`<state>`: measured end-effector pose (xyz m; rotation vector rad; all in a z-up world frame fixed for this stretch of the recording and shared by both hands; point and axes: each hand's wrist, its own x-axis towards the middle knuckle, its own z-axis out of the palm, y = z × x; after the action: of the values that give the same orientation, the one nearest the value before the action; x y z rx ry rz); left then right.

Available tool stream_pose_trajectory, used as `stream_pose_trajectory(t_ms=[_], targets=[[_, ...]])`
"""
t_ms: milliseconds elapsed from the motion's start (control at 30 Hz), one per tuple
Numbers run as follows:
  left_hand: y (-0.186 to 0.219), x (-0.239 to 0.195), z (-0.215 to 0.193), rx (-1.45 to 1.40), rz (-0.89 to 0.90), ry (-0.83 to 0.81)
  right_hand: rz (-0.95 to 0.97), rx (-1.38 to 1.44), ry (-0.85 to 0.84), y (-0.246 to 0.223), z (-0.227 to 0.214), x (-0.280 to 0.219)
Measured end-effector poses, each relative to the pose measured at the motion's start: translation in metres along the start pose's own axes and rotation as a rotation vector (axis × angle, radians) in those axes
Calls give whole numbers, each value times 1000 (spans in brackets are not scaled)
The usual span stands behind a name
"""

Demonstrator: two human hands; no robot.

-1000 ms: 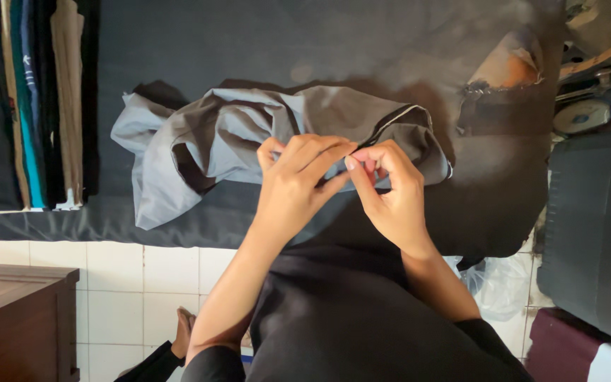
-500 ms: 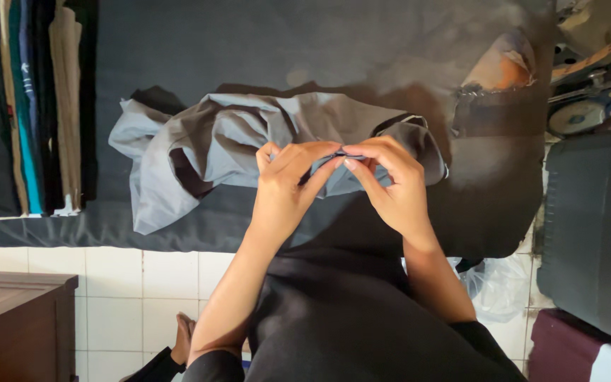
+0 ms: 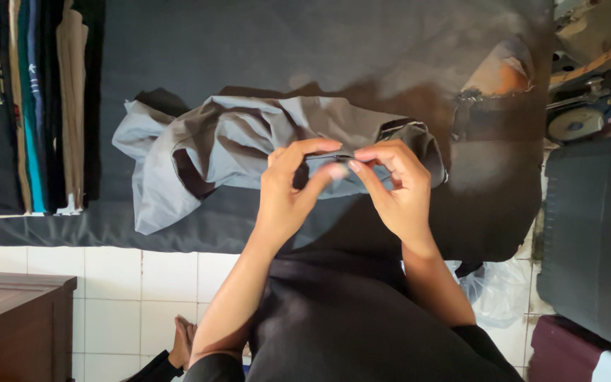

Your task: The person folds a black t-shirt and a grey t-shirt on a dark work surface. They smooth the fabric, fold the sleeves and sides, and stack the finished items. The person also briefly handles a grey drawstring bag, manipulating the drawstring before folding the bag itself.

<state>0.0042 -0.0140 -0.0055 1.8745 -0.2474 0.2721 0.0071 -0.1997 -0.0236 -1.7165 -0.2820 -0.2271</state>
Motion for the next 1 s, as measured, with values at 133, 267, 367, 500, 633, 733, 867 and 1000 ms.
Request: stream_pose_trajectory(t_ms=[133,267,367,500,633,733,867,1000], targets=[[-2,-1,1,65,24,11,-34,-70,9,-9,2,5],[-5,-5,9,142,48,86,-60,-220,9,-18,8,5],[-10,-3,14,210,190,71,-30,-205,45,-14,12,5],[-15,0,17,229,241,24,-74,-315,94,-12,13,3],[-17,6,15,390,342,-1,-155,-413,106,-21,10,4],[-12,11,17,437,371,18,-131,-457,122,-27,8,5],[-4,13,18,405,367,19,-166,-485,138,-31,11,-1],[0,14,16,377,364,-3,-182,-469,141,-32,14,-6]])
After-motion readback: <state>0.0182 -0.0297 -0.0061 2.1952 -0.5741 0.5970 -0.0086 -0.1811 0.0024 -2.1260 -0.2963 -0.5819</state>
